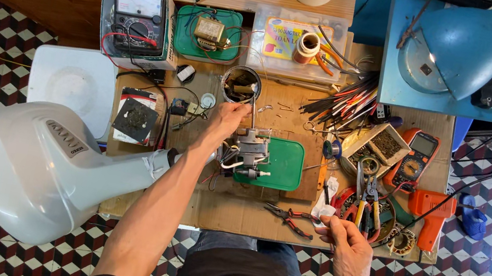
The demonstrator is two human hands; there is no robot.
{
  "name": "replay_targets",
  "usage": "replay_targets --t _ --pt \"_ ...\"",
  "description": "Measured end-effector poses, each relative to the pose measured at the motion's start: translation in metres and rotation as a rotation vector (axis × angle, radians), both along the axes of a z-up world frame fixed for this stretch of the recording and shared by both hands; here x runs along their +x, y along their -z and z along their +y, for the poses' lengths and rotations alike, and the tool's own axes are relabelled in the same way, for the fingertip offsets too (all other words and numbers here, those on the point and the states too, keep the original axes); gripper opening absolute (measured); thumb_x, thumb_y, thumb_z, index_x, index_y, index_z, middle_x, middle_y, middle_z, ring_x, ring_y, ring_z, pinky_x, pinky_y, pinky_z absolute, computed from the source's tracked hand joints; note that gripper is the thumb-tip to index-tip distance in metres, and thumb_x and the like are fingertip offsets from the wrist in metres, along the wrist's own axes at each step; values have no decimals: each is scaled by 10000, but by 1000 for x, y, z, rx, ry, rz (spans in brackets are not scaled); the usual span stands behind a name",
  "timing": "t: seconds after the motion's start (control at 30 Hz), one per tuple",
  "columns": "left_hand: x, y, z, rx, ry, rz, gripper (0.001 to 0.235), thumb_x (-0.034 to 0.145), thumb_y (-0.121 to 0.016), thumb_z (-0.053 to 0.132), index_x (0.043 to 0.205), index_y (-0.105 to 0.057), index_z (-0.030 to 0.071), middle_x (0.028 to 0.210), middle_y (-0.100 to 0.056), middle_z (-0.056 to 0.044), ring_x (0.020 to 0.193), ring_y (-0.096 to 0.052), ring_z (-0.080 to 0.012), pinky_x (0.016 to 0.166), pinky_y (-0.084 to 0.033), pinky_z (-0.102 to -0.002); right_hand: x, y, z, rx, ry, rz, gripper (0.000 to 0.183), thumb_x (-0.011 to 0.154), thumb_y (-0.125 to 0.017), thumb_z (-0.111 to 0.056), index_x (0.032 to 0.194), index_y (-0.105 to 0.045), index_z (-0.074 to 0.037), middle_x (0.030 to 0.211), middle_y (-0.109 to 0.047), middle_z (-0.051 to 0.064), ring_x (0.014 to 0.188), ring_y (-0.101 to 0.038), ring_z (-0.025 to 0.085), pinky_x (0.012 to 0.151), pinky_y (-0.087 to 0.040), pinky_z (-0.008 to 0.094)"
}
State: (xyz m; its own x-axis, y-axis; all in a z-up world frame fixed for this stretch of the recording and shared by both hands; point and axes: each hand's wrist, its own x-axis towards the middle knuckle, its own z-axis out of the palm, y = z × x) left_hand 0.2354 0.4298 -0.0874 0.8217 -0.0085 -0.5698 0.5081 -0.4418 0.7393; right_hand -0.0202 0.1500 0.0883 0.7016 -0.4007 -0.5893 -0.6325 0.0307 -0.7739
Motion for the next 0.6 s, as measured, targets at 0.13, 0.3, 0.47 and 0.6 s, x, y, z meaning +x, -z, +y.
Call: replay_targets --t 0.13,0.3,0.47,0.6 --pt "3 -6 -3 8 31 -59 464 959 -622 513 1063 -802 98 831 -743 -16 744 -657 -122 673 -497 -303 5 0 0 10 7 18 370 1024 -587 -298 1123 -765 11 901 -770 103 838 -665 131 784 -488 249" --pt "4 -3 -5 -56 27 -44 429 894 -659 486 1135 -759 144 766 -711 77 661 -635 -101 629 -503 -296 1 5 -8 -10 0 30 367 1016 -582 -301 1109 -763 4 903 -780 103 844 -688 147 794 -524 273" --pt "6 -2 -4 -22 55 3 431 915 -678 431 1046 -779 33 637 -573 27 550 -466 -131 516 -364 -356 1 15 -9 6 9 54 338 997 -597 -285 1085 -768 -7 875 -776 87 833 -704 139 799 -551 266" --pt "10 0 4 21 113 -83 425 904 -724 431 1116 -798 70 793 -707 -20 721 -598 -121 648 -471 -323 2 17 -15 -11 2 -3 281 955 -627 -253 1007 -766 -14 814 -761 58 764 -711 133 712 -558 258"
